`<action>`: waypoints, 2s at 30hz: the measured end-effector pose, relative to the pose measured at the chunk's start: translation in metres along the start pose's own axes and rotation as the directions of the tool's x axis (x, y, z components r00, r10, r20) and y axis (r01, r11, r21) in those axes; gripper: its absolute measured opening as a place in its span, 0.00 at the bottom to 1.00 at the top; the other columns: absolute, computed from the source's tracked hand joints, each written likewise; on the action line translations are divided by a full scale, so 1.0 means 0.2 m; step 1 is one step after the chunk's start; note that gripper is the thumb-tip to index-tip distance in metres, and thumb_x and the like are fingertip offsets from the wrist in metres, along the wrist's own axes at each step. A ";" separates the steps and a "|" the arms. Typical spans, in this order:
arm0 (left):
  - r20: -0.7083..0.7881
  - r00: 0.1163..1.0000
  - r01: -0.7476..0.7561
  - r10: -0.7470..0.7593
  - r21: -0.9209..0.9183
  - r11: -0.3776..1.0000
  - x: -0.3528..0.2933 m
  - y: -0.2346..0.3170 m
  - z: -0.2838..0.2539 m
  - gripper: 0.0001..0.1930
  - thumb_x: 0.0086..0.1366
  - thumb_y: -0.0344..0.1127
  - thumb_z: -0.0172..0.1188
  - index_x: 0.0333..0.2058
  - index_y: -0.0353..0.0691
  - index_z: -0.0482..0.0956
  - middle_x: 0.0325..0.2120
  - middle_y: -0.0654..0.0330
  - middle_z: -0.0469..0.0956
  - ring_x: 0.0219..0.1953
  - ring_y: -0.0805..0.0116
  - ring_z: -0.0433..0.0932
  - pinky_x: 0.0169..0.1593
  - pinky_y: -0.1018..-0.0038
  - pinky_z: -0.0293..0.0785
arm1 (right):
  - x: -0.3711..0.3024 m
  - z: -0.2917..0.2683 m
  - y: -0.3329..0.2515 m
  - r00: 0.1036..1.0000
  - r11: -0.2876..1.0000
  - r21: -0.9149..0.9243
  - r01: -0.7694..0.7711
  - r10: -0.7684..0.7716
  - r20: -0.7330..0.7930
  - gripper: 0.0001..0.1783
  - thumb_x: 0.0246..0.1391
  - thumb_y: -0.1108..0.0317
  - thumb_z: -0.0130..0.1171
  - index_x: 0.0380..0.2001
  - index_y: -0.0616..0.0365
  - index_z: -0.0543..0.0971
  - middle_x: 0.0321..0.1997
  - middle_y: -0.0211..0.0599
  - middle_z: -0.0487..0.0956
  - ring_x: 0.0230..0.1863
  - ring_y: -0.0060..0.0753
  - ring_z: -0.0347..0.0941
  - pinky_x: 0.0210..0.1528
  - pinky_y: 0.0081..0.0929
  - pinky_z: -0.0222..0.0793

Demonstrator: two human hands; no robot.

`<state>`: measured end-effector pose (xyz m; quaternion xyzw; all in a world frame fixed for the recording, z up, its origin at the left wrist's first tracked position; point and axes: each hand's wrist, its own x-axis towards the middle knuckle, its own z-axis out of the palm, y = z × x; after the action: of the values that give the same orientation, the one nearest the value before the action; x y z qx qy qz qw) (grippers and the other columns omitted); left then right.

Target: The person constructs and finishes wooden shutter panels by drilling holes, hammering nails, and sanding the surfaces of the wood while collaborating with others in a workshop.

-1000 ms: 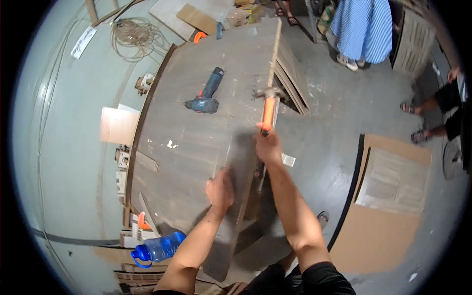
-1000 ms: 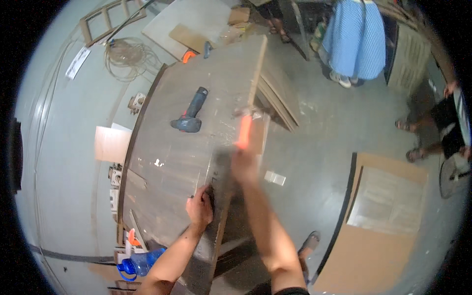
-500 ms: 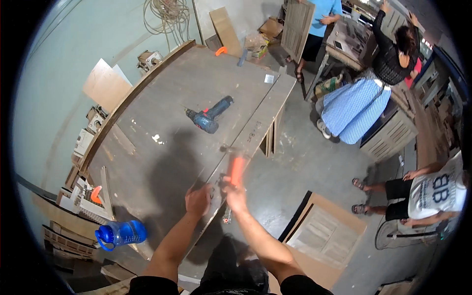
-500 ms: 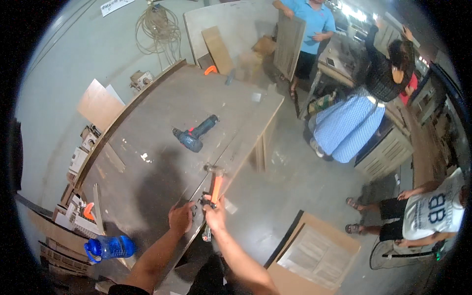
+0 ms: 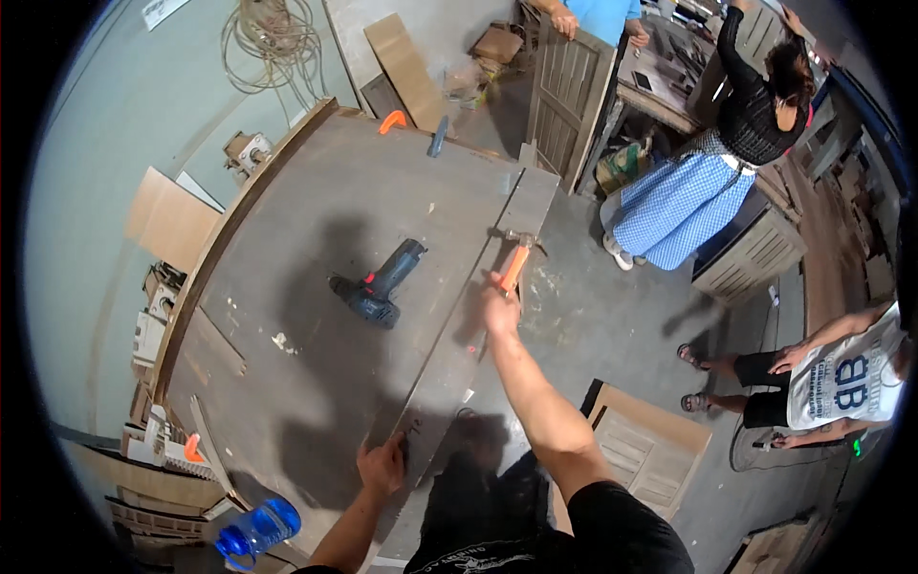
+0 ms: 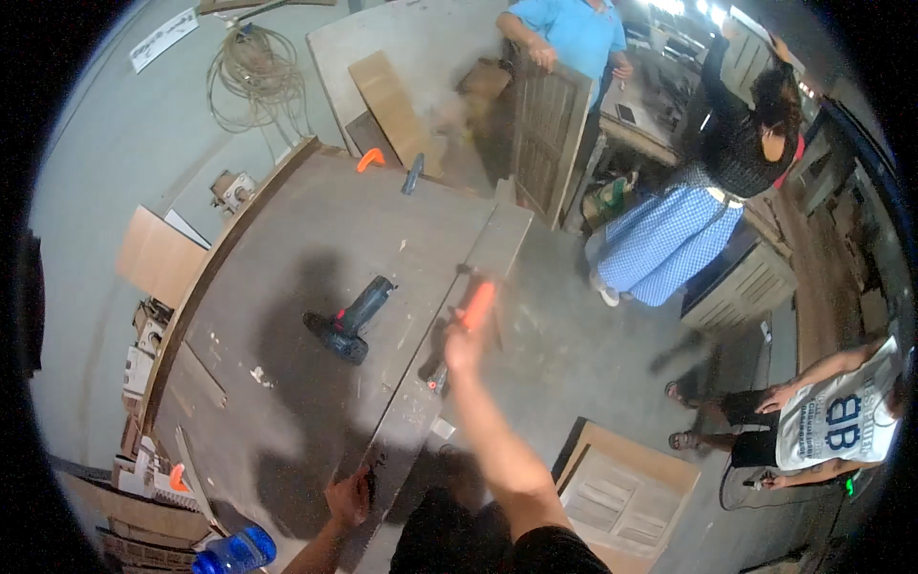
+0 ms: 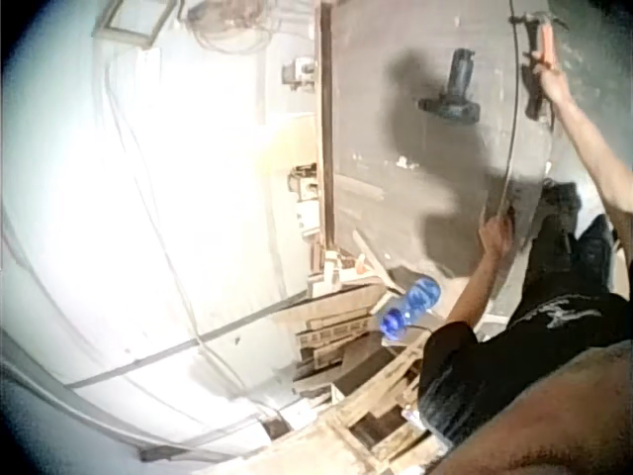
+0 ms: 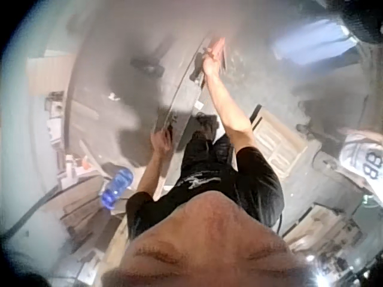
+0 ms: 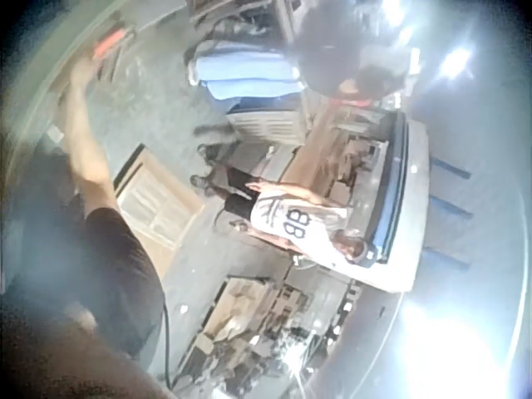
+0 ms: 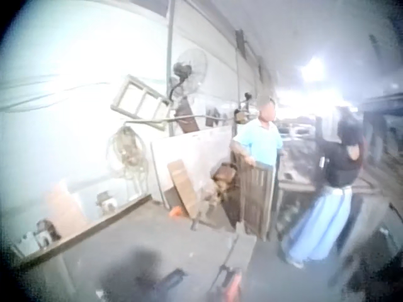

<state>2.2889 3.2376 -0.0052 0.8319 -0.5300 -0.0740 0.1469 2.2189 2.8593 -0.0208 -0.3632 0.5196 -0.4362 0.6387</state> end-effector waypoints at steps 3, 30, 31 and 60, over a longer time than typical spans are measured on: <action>-0.006 0.992 0.123 -0.123 -0.005 0.992 0.02 0.03 0.02 0.13 0.64 0.34 0.55 0.47 0.50 0.80 0.21 0.61 0.80 0.28 0.55 0.80 0.41 0.60 0.71 | 0.05 0.01 -0.05 0.997 0.999 0.001 -0.036 0.036 -0.070 0.22 0.51 0.73 0.53 0.52 0.54 0.77 0.34 0.26 0.76 0.31 0.20 0.70 0.33 0.21 0.67; -0.230 0.934 -0.290 0.273 -0.041 0.956 1.21 0.49 0.41 0.07 0.70 0.36 0.53 0.39 0.42 0.78 0.33 0.55 0.80 0.37 0.49 0.77 0.38 0.60 0.72 | -0.85 -0.84 0.15 0.962 0.936 0.225 -0.270 0.273 0.017 0.20 0.71 0.59 0.43 0.60 0.55 0.65 0.21 0.29 0.70 0.13 0.18 0.60 0.16 0.17 0.57; -0.239 0.923 -0.316 0.302 -0.021 0.949 1.22 0.49 0.42 0.08 0.70 0.36 0.52 0.41 0.42 0.78 0.33 0.55 0.80 0.37 0.49 0.77 0.39 0.59 0.72 | -0.89 -0.86 0.23 0.951 0.933 0.180 -0.310 0.304 0.060 0.17 0.72 0.57 0.42 0.55 0.55 0.68 0.19 0.27 0.69 0.13 0.17 0.59 0.16 0.17 0.55; -0.211 0.911 -0.362 0.355 0.006 0.932 1.25 0.44 0.43 0.16 0.72 0.40 0.47 0.49 0.43 0.80 0.36 0.51 0.82 0.34 0.51 0.79 0.46 0.61 0.70 | -1.30 -0.67 0.83 0.952 0.151 0.975 -0.164 0.282 0.116 0.20 0.66 0.50 0.52 0.44 0.58 0.71 0.16 0.25 0.64 0.13 0.18 0.58 0.16 0.19 0.52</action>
<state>2.2966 2.9621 -0.0494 0.7211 -0.6541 0.0330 0.2262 2.0963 3.1600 -0.1102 0.2270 0.1999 -0.5829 0.7542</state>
